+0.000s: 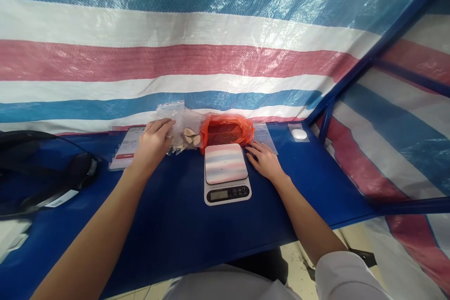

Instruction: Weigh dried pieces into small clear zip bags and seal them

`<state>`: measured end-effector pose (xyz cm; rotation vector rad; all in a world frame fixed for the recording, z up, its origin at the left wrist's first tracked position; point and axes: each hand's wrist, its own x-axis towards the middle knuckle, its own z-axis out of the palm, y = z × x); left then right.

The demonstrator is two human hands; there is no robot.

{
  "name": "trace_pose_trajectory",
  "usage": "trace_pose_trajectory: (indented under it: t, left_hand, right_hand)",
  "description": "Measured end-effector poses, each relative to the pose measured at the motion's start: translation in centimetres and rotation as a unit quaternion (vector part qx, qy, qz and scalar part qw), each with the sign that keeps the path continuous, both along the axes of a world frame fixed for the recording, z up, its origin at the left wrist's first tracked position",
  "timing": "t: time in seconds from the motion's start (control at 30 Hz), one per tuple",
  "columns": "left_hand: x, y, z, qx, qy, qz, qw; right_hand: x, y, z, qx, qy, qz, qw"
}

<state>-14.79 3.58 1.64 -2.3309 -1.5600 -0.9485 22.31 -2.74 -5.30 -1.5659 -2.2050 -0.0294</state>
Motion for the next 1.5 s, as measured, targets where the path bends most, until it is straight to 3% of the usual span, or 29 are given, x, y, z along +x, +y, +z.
trace_pose_trajectory:
  t: [0.2, 0.37, 0.57, 0.7, 0.8, 1.0, 1.1, 1.27, 1.4, 1.5]
  left_hand:
    - [0.0, -1.0, 1.5, 0.043, -0.045, 0.019, 0.998]
    - [1.3, -3.6, 3.5, 0.081, -0.1, 0.016, 0.992]
    - [5.0, -7.4, 4.7, 0.032, -0.2, -0.011, 0.979]
    - [7.2, -8.4, 3.6, -0.029, -0.273, -0.062, 0.96]
    - [8.1, -8.0, 1.6, -0.087, -0.383, -0.1, 0.914]
    - [8.8, -7.5, -1.5, -0.249, -0.635, -0.162, 0.713]
    - [8.7, -7.8, -1.8, -0.293, -0.678, -0.17, 0.652]
    - [8.4, -8.2, -1.9, -0.344, -0.692, -0.16, 0.613]
    - [8.3, -8.3, -2.0, -0.366, -0.69, -0.156, 0.604]
    - [8.4, -8.3, -2.1, -0.373, -0.681, -0.149, 0.613]
  right_hand:
    - [0.0, -0.2, 0.2, 0.025, 0.017, -0.002, 1.0]
    - [0.2, -0.7, 1.0, 0.053, 0.026, -0.006, 0.998]
    - [-0.5, -1.6, 3.3, 0.081, 0.037, -0.013, 0.996]
    - [-2.3, -2.3, 4.9, 0.078, 0.078, -0.001, 0.994]
    - [-3.9, -2.2, 5.7, 0.059, 0.151, 0.013, 0.987]
    - [-6.3, -0.3, 4.8, 0.022, 0.351, 0.024, 0.936]
    - [-6.8, 0.2, 3.8, -0.033, 0.461, 0.044, 0.886]
    - [-6.7, -0.3, 3.5, -0.1, 0.557, 0.055, 0.822]
    - [-6.5, -0.7, 3.8, -0.128, 0.584, 0.045, 0.801]
    - [-6.4, -0.6, 3.9, -0.126, 0.589, 0.03, 0.797]
